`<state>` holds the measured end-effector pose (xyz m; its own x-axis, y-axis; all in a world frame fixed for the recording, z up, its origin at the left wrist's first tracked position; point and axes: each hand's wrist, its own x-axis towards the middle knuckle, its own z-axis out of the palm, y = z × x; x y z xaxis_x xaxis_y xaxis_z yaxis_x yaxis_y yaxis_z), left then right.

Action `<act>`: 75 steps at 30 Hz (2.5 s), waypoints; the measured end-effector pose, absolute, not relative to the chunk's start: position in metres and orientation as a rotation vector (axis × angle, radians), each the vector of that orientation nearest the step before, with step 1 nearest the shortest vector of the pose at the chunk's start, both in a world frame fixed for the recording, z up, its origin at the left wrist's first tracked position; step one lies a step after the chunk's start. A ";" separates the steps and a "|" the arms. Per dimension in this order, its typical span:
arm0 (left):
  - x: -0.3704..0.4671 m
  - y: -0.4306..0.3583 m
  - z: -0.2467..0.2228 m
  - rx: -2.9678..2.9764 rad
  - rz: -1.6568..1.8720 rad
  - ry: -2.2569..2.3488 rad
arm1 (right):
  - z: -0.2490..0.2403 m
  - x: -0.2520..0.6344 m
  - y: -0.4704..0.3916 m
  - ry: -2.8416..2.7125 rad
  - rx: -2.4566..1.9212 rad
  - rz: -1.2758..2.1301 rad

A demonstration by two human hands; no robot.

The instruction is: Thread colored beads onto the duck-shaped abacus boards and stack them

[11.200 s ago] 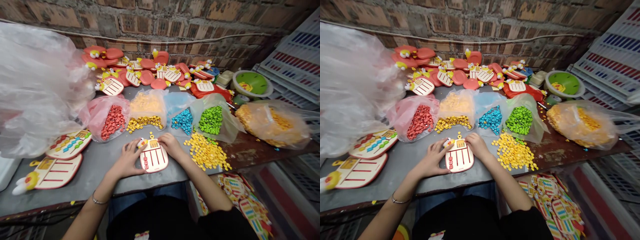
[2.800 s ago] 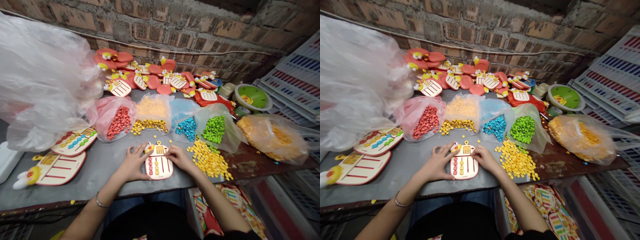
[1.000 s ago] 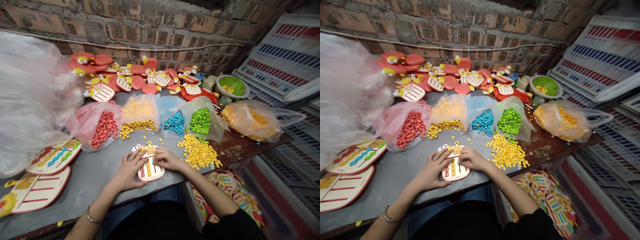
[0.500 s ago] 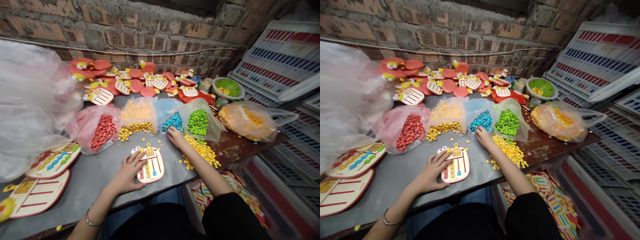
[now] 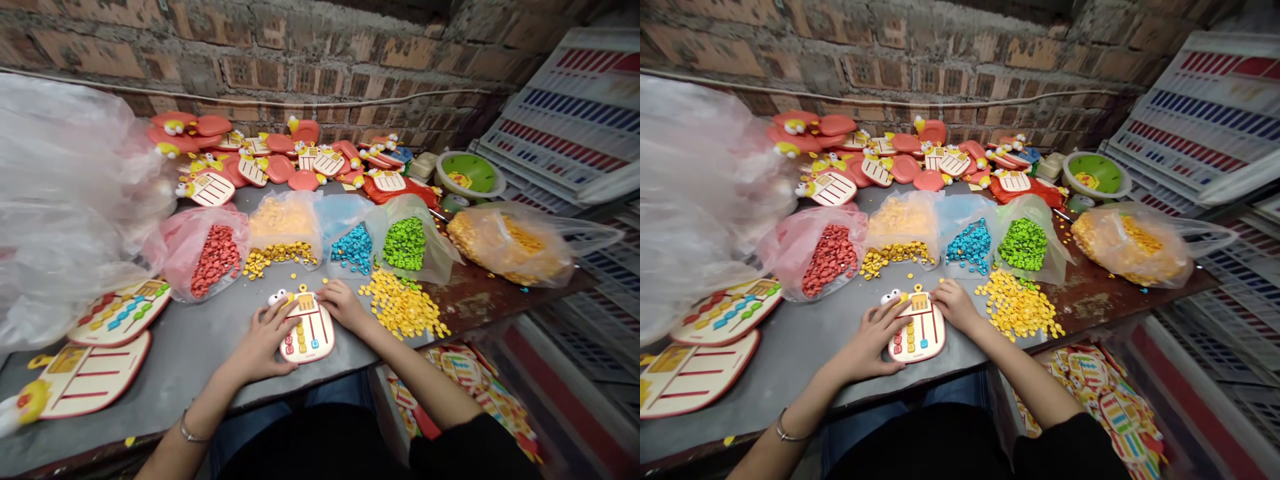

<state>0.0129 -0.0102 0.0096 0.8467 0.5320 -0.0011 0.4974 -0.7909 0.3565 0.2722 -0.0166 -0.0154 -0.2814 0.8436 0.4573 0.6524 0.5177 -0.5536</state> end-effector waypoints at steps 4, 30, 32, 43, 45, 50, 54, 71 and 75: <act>0.013 -0.011 0.009 2.688 0.145 0.781 | -0.016 0.273 -0.019 -2.119 -1.258 0.233; 0.014 -0.011 0.012 2.683 0.133 0.778 | -0.003 0.256 -0.033 -1.993 -1.128 0.904; 0.014 -0.010 0.012 2.684 0.143 0.781 | 0.002 0.260 -0.039 -2.063 -1.043 1.026; 0.014 -0.009 0.005 2.693 0.179 0.791 | -0.008 0.367 0.006 -2.006 -1.712 0.091; 0.014 -0.009 0.005 2.687 0.169 0.798 | -0.011 0.370 0.012 -2.108 -1.741 0.074; 0.015 -0.009 0.007 2.667 0.140 0.806 | -0.001 0.342 0.000 -1.951 -1.500 0.197; 0.015 -0.010 0.008 2.663 0.128 0.817 | 0.007 0.297 -0.012 -2.019 -1.274 0.408; 0.016 -0.011 0.008 2.648 0.149 0.808 | -0.003 0.255 -0.033 -2.012 -1.214 0.770; 0.015 -0.010 0.007 2.640 0.137 0.812 | 0.005 0.260 -0.031 -2.055 -1.092 1.150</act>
<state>0.0148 -0.0098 0.0072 0.8290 0.5590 -0.0167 0.5226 -0.7637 0.3789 0.2596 -0.0307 0.0055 -0.5264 0.8477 0.0657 0.3873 0.3079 -0.8690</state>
